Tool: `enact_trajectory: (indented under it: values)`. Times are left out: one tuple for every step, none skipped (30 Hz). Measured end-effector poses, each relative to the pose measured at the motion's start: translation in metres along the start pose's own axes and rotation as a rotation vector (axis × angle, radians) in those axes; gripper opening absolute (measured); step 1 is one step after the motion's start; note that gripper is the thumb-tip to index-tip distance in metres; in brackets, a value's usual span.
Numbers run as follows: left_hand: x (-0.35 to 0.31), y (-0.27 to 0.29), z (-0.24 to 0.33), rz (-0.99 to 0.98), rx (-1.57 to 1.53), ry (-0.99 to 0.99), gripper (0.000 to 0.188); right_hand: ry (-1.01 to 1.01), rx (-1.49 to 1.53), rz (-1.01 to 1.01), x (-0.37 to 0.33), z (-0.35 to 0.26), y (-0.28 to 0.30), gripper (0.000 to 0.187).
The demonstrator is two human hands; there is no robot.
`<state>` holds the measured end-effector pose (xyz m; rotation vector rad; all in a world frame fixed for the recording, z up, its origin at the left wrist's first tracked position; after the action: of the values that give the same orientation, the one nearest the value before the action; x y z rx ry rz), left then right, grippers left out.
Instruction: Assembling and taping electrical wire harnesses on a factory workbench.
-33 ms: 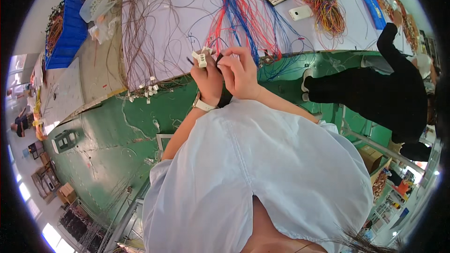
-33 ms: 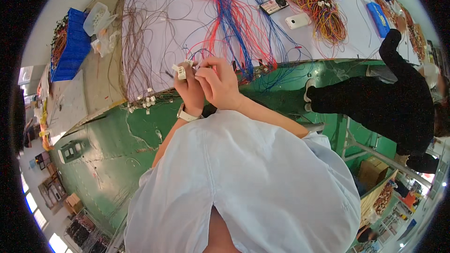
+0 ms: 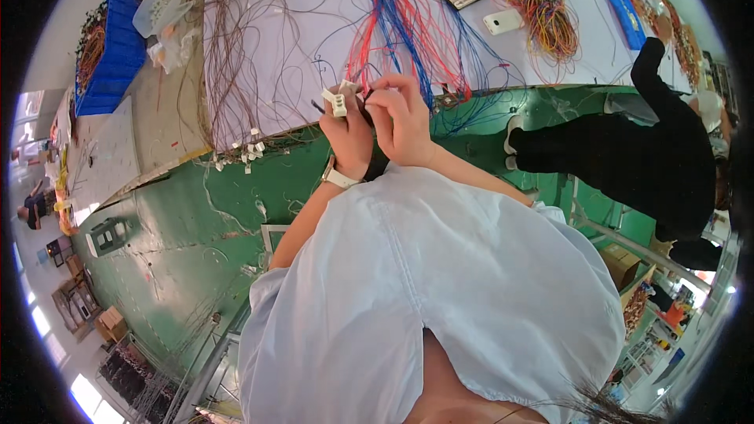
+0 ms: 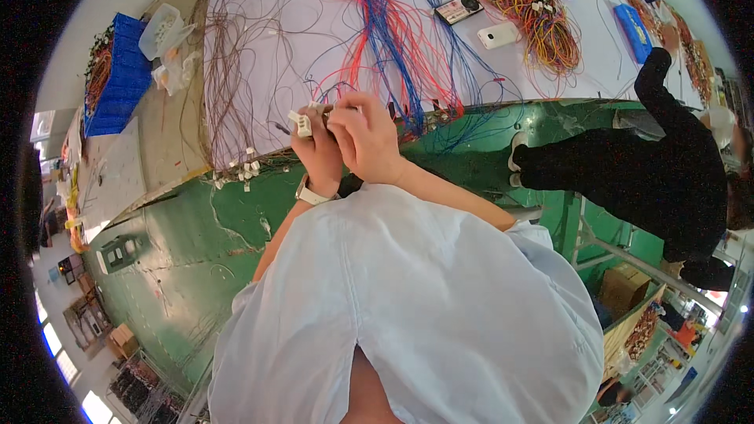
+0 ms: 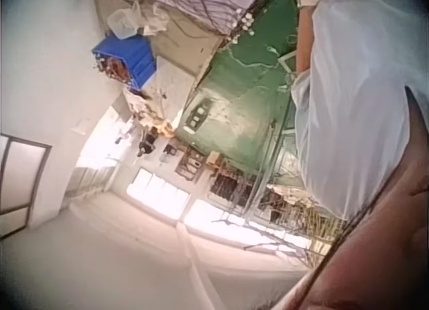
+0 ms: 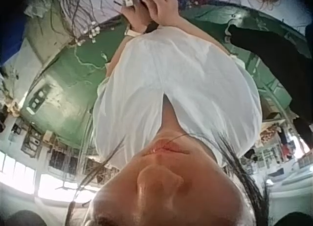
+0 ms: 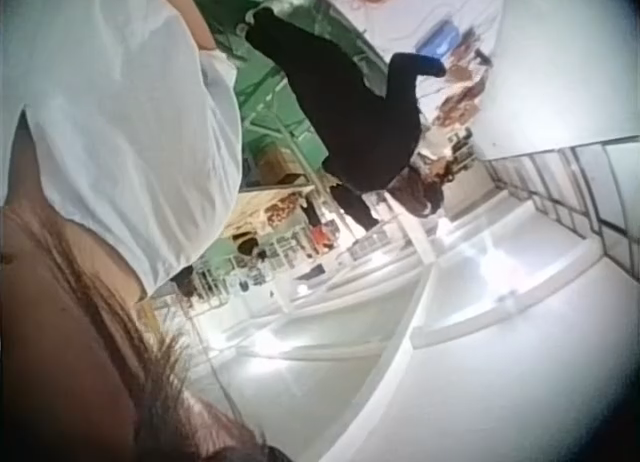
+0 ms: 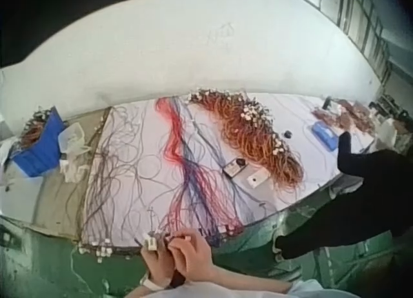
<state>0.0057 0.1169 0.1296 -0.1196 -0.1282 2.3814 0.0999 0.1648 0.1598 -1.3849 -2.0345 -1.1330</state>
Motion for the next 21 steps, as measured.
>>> enact_trajectory:
  values:
    - [-0.002, -0.002, 0.002, -0.036, 0.044, -0.051, 0.02, -0.061, 0.04, 0.032, 0.003, 0.006, -0.001, 0.017]
    - [-0.005, -0.001, 0.003, -0.073, 0.091, -0.1, 0.02, -0.125, 0.082, 0.066, 0.005, 0.011, -0.003, 0.017]
    - [-0.008, 0.0, 0.001, -0.082, 0.107, -0.068, 0.018, -0.141, 0.071, 0.065, 0.012, 0.015, -0.002, 0.017]
    - [-0.01, 0.003, -0.001, -0.08, 0.111, -0.065, 0.018, -0.145, 0.074, 0.064, 0.011, 0.018, -0.001, 0.017]
    - [-0.01, 0.004, -0.003, -0.114, 0.147, -0.028, 0.019, -0.226, 0.087, 0.047, 0.01, 0.024, 0.0, 0.015]
    - [-0.009, 0.005, -0.005, -0.147, 0.183, 0.009, 0.02, -0.308, 0.1, 0.03, 0.009, 0.028, 0.001, 0.014]
    - [-0.008, 0.006, -0.006, -0.147, 0.186, 0.01, 0.02, -0.292, 0.095, 0.01, 0.009, 0.029, 0.001, 0.014]
    - [-0.007, 0.004, -0.003, -0.133, 0.2, -0.047, 0.02, -0.296, 0.096, 0.012, 0.01, 0.029, 0.003, 0.014]
    - [-0.006, 0.004, -0.002, -0.118, 0.214, -0.105, 0.02, -0.27, 0.091, -0.008, 0.01, 0.028, 0.005, 0.014]
    - [-0.006, 0.007, -0.003, -0.1, 0.246, -0.069, 0.018, -0.245, 0.087, -0.027, 0.011, 0.027, 0.007, 0.014]
    - [-0.008, 0.006, -0.002, -0.106, 0.25, -0.068, 0.018, -0.25, 0.085, -0.022, 0.012, 0.027, 0.008, 0.014]
    - [-0.009, 0.004, -0.001, -0.122, 0.263, -0.072, 0.018, -0.29, 0.094, -0.045, 0.014, 0.027, 0.008, 0.013]
    - [-0.01, 0.003, 0.0, -0.139, 0.277, -0.076, 0.019, -0.33, 0.103, -0.067, 0.014, 0.028, 0.008, 0.011]
    - [-0.011, 0.001, 0.0, -0.144, 0.281, -0.076, 0.019, -0.333, 0.103, -0.062, 0.014, 0.028, 0.008, 0.011]
    - [-0.012, -0.001, -0.001, -0.139, 0.269, -0.083, 0.019, -0.372, 0.165, -0.059, 0.013, 0.029, 0.007, 0.011]
    - [-0.013, -0.002, -0.002, -0.133, 0.257, -0.09, 0.02, -0.409, 0.227, -0.056, 0.012, 0.03, 0.006, 0.011]
    - [-0.013, -0.002, -0.003, -0.135, 0.26, -0.091, 0.02, -0.409, 0.229, -0.053, 0.011, 0.029, 0.006, 0.011]
    - [-0.013, -0.001, -0.004, -0.126, 0.243, -0.054, 0.022, -0.416, 0.212, -0.045, 0.01, 0.027, 0.006, 0.011]
    - [-0.012, 0.0, -0.006, -0.118, 0.226, -0.017, 0.025, -0.422, 0.196, -0.038, 0.009, 0.026, 0.007, 0.011]
    - [-0.012, 0.0, -0.008, -0.118, 0.227, -0.018, 0.025, -0.421, 0.196, -0.037, 0.008, 0.026, 0.007, 0.011]
    - [-0.011, 0.0, -0.01, -0.115, 0.223, -0.026, 0.026, -0.437, 0.163, -0.04, 0.007, 0.026, 0.007, 0.01]
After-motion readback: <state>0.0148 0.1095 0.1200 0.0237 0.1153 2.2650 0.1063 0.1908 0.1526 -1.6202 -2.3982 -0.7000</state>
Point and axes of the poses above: each hand's wrist, its own x-axis towards the middle knuckle, its own y-axis out of the back of the hand, z = x × y, the point moved 2 cm from there along x, towards the middle knuckle, and after that the axes turned 3 degrees about y, right-handed, at the moved point
